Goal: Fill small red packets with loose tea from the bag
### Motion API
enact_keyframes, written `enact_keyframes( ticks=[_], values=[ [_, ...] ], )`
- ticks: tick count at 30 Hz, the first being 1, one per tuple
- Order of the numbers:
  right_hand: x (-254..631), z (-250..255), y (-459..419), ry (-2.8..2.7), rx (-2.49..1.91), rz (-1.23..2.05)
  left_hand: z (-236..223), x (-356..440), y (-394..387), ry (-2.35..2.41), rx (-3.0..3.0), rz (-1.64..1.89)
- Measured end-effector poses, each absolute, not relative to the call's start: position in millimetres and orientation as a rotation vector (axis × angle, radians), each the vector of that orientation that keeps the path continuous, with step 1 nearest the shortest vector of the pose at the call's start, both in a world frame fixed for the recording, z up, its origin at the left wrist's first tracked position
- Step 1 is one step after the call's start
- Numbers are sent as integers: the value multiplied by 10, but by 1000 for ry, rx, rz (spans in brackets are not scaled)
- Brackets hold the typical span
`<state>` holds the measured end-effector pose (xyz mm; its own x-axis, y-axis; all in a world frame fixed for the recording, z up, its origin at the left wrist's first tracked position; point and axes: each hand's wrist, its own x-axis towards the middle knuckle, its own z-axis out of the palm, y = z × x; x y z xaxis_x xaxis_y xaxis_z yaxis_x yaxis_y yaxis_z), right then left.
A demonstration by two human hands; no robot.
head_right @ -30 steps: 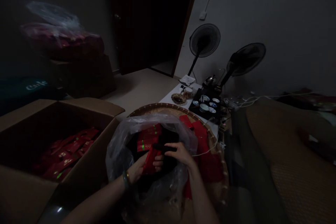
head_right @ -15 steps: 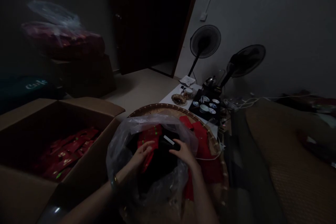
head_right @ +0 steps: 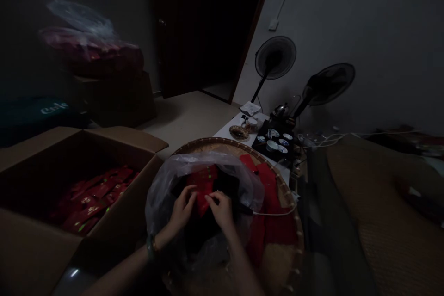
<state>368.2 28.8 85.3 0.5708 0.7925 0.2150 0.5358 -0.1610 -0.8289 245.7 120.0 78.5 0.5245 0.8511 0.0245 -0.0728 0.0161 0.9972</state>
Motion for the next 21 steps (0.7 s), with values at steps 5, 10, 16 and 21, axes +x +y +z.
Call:
enact_keyframes(
  ticks=[5,10,16,21],
  values=[
    [3585,904,360,-1104,-1813,370,806,2447,1292,694,1456,637],
    [3541,835,324,-894,-1728,597,787,2390,1353,702,1292,630],
    [3360,623,241,-813,-1663,863,630,2346,1356,682,1011,521],
    [3405,566,226,-748,-1715,860,688,2260,1323,714,934,542]
  ],
)
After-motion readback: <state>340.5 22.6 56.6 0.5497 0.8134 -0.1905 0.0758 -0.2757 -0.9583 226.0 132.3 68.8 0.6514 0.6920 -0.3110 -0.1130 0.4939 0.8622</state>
